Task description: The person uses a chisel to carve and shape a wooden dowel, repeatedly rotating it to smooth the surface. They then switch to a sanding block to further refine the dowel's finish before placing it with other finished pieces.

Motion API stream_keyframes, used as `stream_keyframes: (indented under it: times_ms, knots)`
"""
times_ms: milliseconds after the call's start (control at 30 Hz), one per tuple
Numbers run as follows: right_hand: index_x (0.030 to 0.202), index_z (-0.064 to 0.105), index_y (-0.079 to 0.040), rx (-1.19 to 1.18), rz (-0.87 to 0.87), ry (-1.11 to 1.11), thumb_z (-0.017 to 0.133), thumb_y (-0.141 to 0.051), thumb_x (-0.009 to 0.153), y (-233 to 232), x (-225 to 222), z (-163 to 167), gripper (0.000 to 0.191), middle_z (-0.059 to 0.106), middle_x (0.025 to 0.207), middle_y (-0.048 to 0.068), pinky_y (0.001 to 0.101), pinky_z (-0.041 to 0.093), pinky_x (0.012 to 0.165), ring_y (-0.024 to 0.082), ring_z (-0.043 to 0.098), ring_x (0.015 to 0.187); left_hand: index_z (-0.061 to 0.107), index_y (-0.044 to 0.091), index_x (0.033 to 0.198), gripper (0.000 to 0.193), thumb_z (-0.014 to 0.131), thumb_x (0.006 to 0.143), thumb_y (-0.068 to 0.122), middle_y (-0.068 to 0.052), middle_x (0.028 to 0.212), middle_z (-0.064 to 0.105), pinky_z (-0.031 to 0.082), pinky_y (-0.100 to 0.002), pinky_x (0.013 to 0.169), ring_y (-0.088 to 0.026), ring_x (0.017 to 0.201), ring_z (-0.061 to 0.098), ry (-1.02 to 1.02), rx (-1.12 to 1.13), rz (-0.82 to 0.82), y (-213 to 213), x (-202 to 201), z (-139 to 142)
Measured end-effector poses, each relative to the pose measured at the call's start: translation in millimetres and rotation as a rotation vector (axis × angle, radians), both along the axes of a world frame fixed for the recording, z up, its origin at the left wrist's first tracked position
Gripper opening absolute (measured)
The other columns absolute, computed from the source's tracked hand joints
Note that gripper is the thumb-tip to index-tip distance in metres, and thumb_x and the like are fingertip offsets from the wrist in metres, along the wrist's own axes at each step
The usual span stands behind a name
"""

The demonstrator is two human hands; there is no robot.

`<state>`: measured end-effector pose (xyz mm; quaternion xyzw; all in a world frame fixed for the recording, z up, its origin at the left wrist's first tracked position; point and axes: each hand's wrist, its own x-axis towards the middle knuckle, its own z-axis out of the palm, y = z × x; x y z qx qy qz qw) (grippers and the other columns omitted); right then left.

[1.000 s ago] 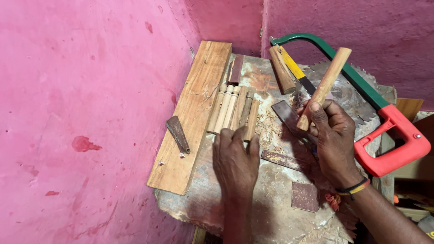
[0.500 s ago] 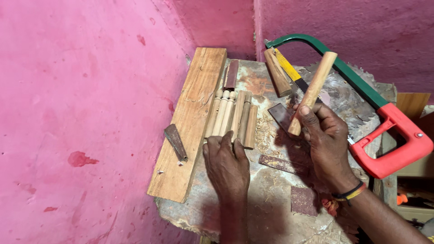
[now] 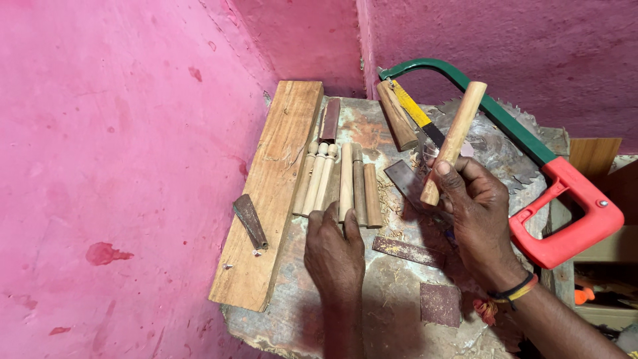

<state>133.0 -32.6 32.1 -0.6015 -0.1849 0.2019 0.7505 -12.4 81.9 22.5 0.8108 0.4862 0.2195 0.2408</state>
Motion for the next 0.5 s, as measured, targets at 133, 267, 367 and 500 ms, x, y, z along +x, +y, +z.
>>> stream_keyframes:
  times_ms: [133, 267, 367, 500]
  knots:
    - [0.109, 0.069, -0.003, -0.019, 0.001, -0.001, 0.062, -0.028, 0.103, 0, 0, 0, 0.026, 0.066, 0.082, -0.003, 0.0186, 0.038, 0.053, 0.001, 0.050, 0.063, 0.069, 0.003, 0.120, 0.042, 0.067, 0.096, 0.037, -0.015, 0.103, 0.066, 0.056, -0.046, 0.082, -0.030, 0.093, 0.070, 0.013, -0.021, 0.007, 1, 1, -5]
    - [0.109, 0.070, -0.003, -0.032, -0.005, -0.017, 0.064, -0.029, 0.104, 0, -1, 0, 0.027, 0.063, 0.081, -0.002, 0.0192, 0.032, 0.050, 0.001, 0.041, 0.060, 0.064, 0.004, 0.128, 0.045, 0.066, 0.095, 0.034, -0.013, 0.106, 0.065, 0.058, -0.043, 0.079, -0.028, 0.092, 0.068, -0.003, 0.049, 0.088, 9, -1, -11]
    - [0.108, 0.070, -0.003, -0.027, 0.008, -0.025, 0.063, -0.030, 0.103, 1, -2, 0, 0.028, 0.064, 0.079, -0.003, 0.0194, 0.029, 0.047, 0.000, 0.038, 0.057, 0.064, 0.004, 0.130, 0.044, 0.067, 0.093, 0.029, -0.011, 0.104, 0.064, 0.058, -0.044, 0.082, -0.026, 0.094, 0.067, 0.053, 0.151, 0.115, 13, -7, -14]
    - [0.108, 0.070, -0.003, -0.046, -0.001, 0.004, 0.063, -0.030, 0.102, 2, -4, -1, 0.029, 0.063, 0.077, -0.004, 0.0191, 0.028, 0.046, 0.000, 0.037, 0.055, 0.067, 0.006, 0.120, 0.038, 0.072, 0.090, 0.029, -0.010, 0.106, 0.063, 0.056, -0.046, 0.083, -0.027, 0.101, 0.065, -0.017, 0.151, 0.127, 11, -8, -14]
